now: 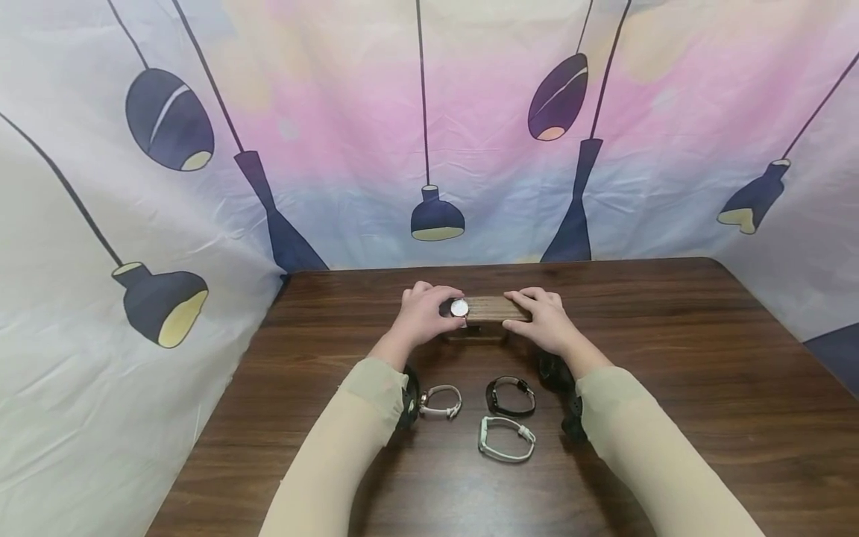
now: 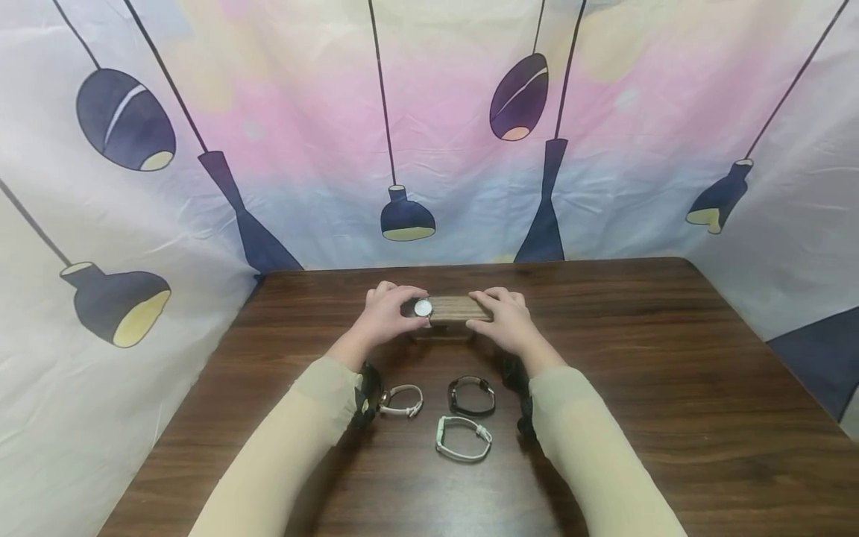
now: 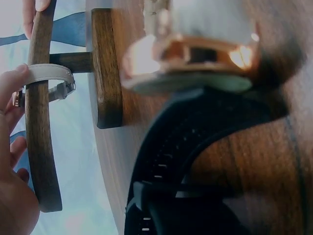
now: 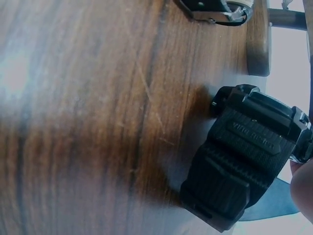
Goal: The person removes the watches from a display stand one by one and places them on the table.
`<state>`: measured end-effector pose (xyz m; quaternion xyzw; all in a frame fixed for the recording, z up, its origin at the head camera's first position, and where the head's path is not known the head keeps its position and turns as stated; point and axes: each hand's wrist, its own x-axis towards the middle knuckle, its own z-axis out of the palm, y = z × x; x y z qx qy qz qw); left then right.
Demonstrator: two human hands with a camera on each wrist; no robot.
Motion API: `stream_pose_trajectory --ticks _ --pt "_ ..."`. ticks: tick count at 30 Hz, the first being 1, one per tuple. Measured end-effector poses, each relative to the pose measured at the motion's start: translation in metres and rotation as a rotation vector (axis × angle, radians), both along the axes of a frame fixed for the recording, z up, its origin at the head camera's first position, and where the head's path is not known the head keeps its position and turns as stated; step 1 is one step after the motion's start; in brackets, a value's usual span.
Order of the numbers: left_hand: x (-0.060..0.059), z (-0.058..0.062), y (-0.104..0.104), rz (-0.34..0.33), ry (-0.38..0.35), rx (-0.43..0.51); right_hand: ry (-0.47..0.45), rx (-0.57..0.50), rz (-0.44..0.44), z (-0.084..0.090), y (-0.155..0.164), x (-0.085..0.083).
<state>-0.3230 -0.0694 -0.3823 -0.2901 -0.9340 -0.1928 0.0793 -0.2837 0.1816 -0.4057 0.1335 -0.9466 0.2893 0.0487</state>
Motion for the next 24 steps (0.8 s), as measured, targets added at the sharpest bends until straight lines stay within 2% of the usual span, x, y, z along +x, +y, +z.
stream_pose_trajectory --ticks 10,16,24 --pt "-0.004 0.001 0.001 -0.021 0.016 -0.056 -0.003 0.0 -0.003 0.0 -0.001 0.0" --pt "-0.007 0.0 0.002 -0.01 0.005 -0.073 0.002 0.011 0.003 -0.002 0.001 -0.002" --pt "-0.011 -0.001 -0.005 -0.019 0.061 -0.076 -0.011 -0.004 0.007 -0.001 0.001 -0.001"
